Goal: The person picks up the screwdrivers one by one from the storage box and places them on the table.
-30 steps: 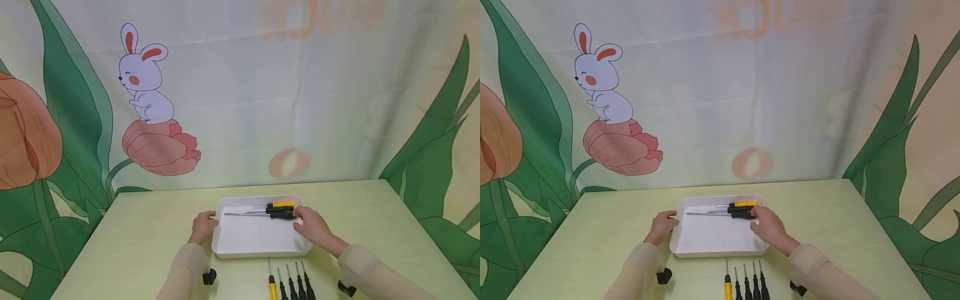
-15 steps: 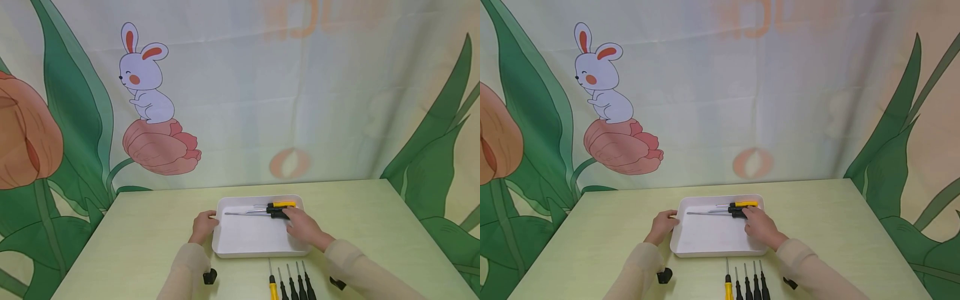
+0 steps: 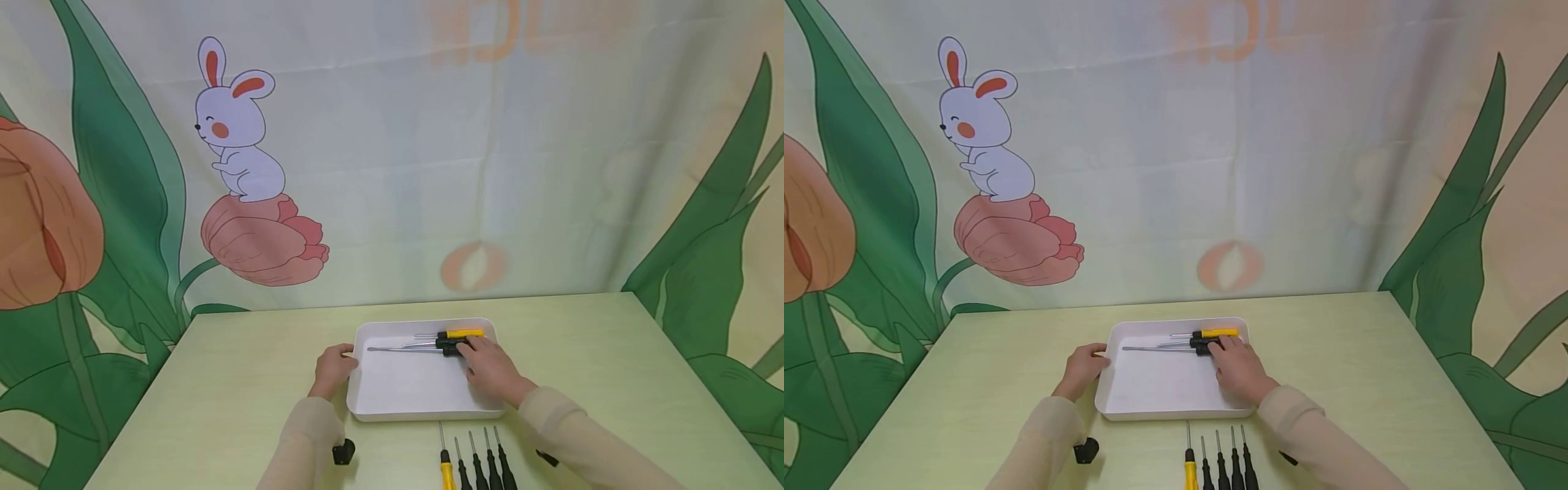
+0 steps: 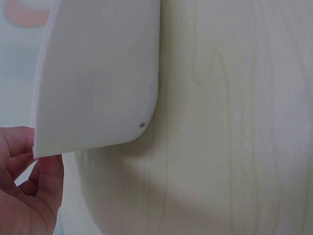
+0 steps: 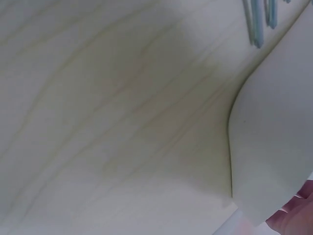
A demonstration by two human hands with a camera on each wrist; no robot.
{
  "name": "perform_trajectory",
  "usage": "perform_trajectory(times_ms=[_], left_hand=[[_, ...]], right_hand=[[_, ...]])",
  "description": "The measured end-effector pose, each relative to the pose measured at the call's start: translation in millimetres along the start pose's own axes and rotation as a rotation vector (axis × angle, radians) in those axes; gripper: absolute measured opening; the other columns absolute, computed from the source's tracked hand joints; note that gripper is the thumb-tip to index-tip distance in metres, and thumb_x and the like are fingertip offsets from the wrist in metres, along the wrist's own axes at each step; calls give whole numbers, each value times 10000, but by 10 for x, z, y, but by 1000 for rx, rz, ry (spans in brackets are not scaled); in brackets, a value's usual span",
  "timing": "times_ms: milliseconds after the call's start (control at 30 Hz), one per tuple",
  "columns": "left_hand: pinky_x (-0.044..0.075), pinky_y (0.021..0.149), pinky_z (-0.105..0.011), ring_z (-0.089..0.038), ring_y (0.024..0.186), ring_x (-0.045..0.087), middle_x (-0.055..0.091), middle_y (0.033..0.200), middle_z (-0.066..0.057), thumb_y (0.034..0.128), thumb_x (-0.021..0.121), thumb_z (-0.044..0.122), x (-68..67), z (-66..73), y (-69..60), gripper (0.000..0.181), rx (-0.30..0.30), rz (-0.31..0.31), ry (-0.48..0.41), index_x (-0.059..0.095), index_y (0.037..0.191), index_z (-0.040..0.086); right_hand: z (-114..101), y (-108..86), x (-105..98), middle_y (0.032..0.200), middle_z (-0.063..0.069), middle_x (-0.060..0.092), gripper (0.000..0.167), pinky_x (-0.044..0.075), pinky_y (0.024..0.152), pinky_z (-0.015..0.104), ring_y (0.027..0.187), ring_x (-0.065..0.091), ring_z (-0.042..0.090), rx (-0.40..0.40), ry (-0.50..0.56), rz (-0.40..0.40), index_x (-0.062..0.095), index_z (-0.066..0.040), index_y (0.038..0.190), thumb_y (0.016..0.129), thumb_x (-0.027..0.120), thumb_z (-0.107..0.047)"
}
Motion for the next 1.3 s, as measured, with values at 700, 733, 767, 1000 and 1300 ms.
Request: perform_trajectory(times_ms=[700, 733, 767, 1000, 1300], left_hand=[[481, 623, -277, -218, 788, 593, 640, 923, -152, 774, 568, 71, -7, 22, -38, 334, -7, -3, -19, 600, 1101, 14], [481, 624, -278, -220, 790, 593, 640, 923, -153, 774, 567, 69, -8, 23, -40, 335, -6, -4, -19, 599, 1102, 14], [480, 623, -278, -220, 789, 593, 640, 922, -152, 774, 565, 69, -8, 24, -43, 335, -5, -4, -19, 599, 1103, 14], [476, 613, -277, -214, 770, 597, 647, 910, -149, 765, 568, 67, -7, 28, -44, 333, 2, 7, -11, 608, 1091, 16], [473, 623, -286, -212, 769, 603, 651, 924, -149, 761, 571, 76, -25, 31, -44, 343, -7, 3, -4, 607, 1097, 23]], right_hand=[[-49, 89, 29, 979, 101, 537, 199, 451, 762, 393, 893, 492, 253, -64, -136, 44, 567, -85, 1033, 835, 556, -83], [-52, 93, 28, 977, 103, 535, 188, 454, 748, 393, 888, 492, 254, -66, -146, 48, 569, -86, 1026, 839, 546, -77], [-54, 95, 30, 976, 107, 534, 184, 457, 735, 394, 883, 491, 256, -69, -155, 52, 570, -86, 1021, 840, 541, -69], [-40, 141, 78, 963, 109, 516, 151, 429, 653, 366, 852, 471, 246, -104, -235, 89, 580, -83, 963, 821, 555, -42], [-36, 202, 130, 970, 126, 517, 127, 450, 673, 363, 854, 481, 251, -100, -247, 112, 580, -66, 940, 817, 568, -37]])
Point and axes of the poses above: each hand's wrist, its own y-axis towards the middle knuckle, its own x-axis out of the palm, z = x × y, the point moved 3 cm from there along y, towards the middle knuckle
